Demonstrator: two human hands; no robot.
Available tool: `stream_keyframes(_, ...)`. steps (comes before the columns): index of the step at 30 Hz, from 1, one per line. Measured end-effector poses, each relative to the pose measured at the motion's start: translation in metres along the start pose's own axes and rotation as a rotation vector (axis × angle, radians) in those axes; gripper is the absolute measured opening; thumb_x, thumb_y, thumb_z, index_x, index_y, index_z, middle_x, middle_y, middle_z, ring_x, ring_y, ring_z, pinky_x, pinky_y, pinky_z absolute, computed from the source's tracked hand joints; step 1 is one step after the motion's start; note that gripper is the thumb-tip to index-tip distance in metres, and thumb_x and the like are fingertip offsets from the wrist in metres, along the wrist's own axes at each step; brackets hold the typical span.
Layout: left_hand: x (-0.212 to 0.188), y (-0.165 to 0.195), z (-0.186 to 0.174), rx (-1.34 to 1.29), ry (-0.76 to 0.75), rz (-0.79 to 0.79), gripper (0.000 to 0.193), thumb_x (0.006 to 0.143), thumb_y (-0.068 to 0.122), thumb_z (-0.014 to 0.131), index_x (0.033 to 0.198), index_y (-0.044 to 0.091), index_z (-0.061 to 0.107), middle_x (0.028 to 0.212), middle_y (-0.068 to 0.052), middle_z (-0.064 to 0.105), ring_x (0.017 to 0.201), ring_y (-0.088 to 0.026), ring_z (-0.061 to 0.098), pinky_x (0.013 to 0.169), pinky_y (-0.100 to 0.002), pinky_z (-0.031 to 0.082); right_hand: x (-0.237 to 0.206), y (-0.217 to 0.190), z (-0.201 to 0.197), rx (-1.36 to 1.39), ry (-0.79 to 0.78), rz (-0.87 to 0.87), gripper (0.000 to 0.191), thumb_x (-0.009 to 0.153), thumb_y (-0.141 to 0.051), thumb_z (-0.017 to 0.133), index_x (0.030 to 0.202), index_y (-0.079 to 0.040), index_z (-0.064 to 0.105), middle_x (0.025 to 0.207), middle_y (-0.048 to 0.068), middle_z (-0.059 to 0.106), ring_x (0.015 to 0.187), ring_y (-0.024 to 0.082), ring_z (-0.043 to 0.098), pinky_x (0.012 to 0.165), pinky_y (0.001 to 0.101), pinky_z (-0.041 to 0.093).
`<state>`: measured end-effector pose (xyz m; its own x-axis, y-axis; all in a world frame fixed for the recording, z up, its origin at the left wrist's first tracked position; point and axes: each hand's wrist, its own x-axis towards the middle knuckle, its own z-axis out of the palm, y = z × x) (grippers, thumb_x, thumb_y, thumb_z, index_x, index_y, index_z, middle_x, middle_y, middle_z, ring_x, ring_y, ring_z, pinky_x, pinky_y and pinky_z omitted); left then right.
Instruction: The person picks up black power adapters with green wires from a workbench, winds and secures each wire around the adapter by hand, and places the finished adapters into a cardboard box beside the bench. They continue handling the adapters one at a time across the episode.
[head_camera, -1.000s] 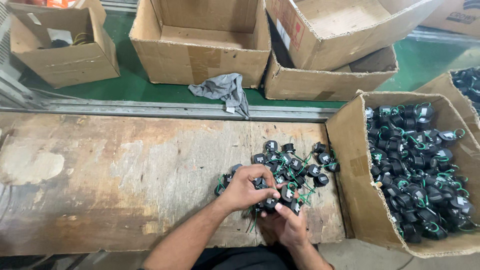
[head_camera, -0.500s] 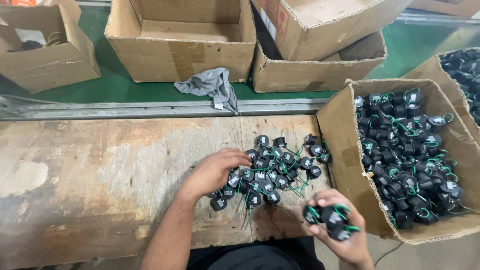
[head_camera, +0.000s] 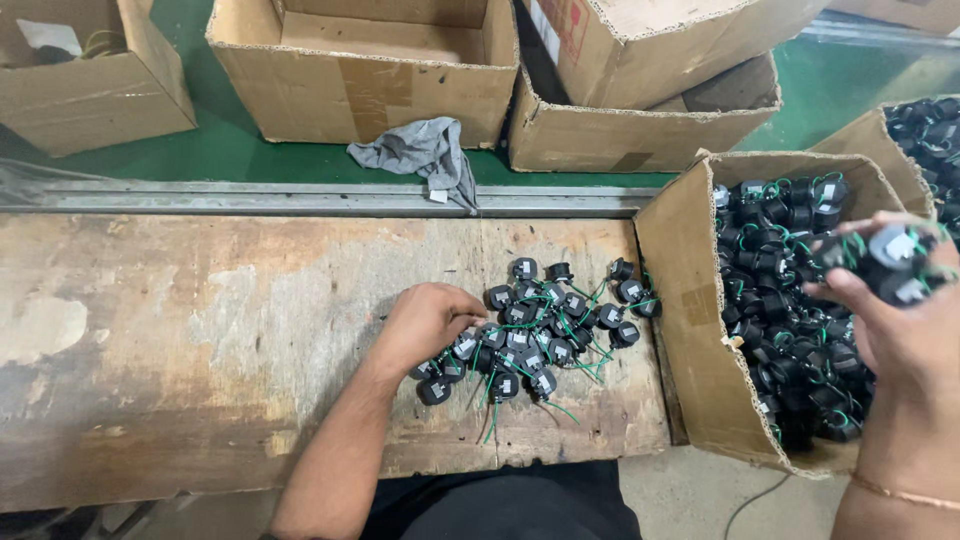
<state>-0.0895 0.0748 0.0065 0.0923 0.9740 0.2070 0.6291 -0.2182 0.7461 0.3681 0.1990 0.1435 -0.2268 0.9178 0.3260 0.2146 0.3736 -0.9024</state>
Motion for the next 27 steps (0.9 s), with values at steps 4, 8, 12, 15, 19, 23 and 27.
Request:
stream_keyframes(4,0.002,-0.003,0.005,0.039,0.250,-0.025,0.021,0.083,0.003,0.071,0.098,0.015,0.080,0.093,-0.007,0.079,0.084,-0.027,0.075,0.074,-0.038,0.059,0.031,0.012,0.015,-0.680,-0.119,-0.204,0.055,0.071,0.014,0.080,0.121,0.009,0.060,0.129,0.027,0.060,0.114,0.035,0.061,0.090,0.0448,0.052)
stream_keyframes(8,0.001,0.001,0.004,-0.038,0.495,0.073,0.023,0.087,-0.002,0.071,0.103,0.012,0.078,0.094,-0.007,0.078,0.087,-0.024,0.077,0.075,-0.035,0.061,0.021,0.020,0.013,-0.082,0.020,0.030,0.008,0.105,0.007,0.065,0.113,0.007,0.064,0.117,0.017,0.068,0.108,0.021,0.072,0.091,0.0332,0.062)
stream_keyframes(12,-0.002,0.005,0.005,-0.085,0.651,0.354,0.020,0.086,-0.005,0.076,0.103,0.006,0.076,0.091,-0.007,0.078,0.087,-0.022,0.078,0.095,-0.045,0.059,-0.013,0.002,0.019,-0.199,0.047,-0.177,0.009,0.111,0.013,0.065,0.119,0.011,0.061,0.113,0.018,0.068,0.105,0.021,0.071,0.094,0.0303,0.061)
stream_keyframes(15,-0.011,0.006,0.016,-0.681,0.512,0.266,0.018,0.088,-0.009,0.072,0.101,0.003,0.074,0.098,-0.013,0.078,0.080,-0.018,0.076,0.071,-0.031,0.063,-0.060,-0.022,0.052,-0.136,-0.059,-0.236,0.025,0.100,0.012,0.066,0.124,0.007,0.058,0.115,0.018,0.068,0.107,0.021,0.071,0.091,0.0312,0.062)
stream_keyframes(19,-0.019,0.009,0.042,-1.154,0.164,0.191,0.016,0.087,-0.015,0.069,0.096,-0.003,0.074,0.097,-0.017,0.078,0.080,-0.021,0.077,0.070,-0.033,0.065,-0.105,-0.020,0.145,0.044,-0.357,0.017,0.084,0.080,0.000,0.076,0.152,-0.005,0.032,0.133,0.019,0.064,0.113,0.026,0.070,0.085,0.0365,0.066)
stream_keyframes(23,-0.020,0.017,0.053,-0.981,-0.026,0.276,0.015,0.091,-0.014,0.068,0.099,-0.002,0.074,0.100,-0.015,0.079,0.084,-0.019,0.078,0.076,-0.030,0.064,-0.132,0.004,0.232,0.165,-0.537,0.338,0.090,0.079,0.007,0.071,0.154,-0.006,0.023,0.142,0.011,0.050,0.125,0.019,0.056,0.087,0.0333,0.059)
stream_keyframes(27,-0.017,0.030,0.039,-0.745,-0.077,0.238,0.018,0.089,-0.008,0.067,0.101,0.002,0.075,0.104,-0.010,0.080,0.084,-0.017,0.078,0.070,-0.029,0.064,-0.141,0.029,0.253,0.263,-0.489,0.248,0.078,0.091,0.006,0.070,0.158,0.001,0.030,0.130,0.019,0.062,0.118,0.020,0.063,0.101,0.0317,0.055)
